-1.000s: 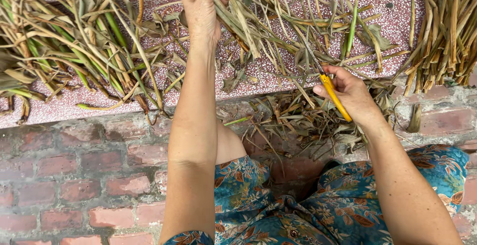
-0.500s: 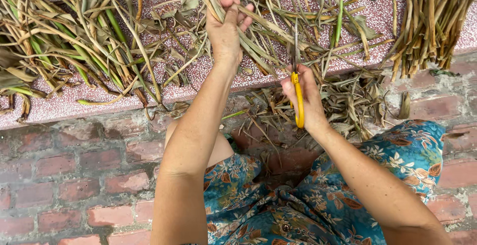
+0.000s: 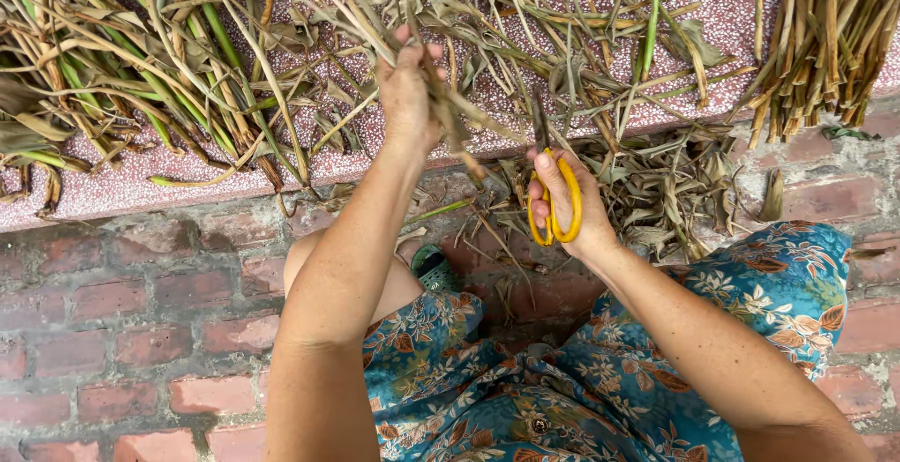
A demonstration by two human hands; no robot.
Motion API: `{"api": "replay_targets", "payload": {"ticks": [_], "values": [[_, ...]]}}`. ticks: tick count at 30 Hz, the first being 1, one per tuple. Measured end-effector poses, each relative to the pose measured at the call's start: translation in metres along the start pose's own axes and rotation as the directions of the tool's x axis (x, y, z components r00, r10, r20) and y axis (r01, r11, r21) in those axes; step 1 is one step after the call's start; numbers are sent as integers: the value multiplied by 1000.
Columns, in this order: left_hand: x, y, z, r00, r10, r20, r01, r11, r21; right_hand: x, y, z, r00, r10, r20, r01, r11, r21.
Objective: The person sits on outdoor brick steps and trims dried plant stems with yellow-handled scissors. They hold a bundle of stalks in one hand, cut off sections and leaves, and drop the trimmed waste onto a pile at their feet while placing cut stems with the sorted bundles.
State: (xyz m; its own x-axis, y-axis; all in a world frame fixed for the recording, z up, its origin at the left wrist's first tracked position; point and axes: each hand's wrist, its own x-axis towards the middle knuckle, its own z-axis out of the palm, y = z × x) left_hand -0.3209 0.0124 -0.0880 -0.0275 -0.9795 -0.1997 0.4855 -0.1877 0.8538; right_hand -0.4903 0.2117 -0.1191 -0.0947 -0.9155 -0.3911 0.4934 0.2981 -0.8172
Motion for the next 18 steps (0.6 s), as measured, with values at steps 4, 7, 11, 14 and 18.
{"api": "replay_targets", "payload": {"ticks": [4, 7, 11, 14, 18], "values": [[14, 52, -44, 975, -210, 75, 197, 968, 156, 27, -1, 1, 989, 106, 103, -82, 974, -213], [20, 87, -73, 969, -232, 84, 202, 941, 270, 57, -5, 8, 969, 194, 156, -145, 949, -280], [24, 119, -106, 959, -252, 127, 195, 918, 344, 104, -13, 33, 950, 243, 197, -153, 911, -382], [27, 130, -123, 953, -269, 139, 201, 905, 375, 141, -21, 62, 926, 257, 277, -145, 918, -369], [29, 145, -139, 953, -273, 133, 196, 888, 416, 188, -26, 111, 909, 270, 318, -156, 927, -340]]}}
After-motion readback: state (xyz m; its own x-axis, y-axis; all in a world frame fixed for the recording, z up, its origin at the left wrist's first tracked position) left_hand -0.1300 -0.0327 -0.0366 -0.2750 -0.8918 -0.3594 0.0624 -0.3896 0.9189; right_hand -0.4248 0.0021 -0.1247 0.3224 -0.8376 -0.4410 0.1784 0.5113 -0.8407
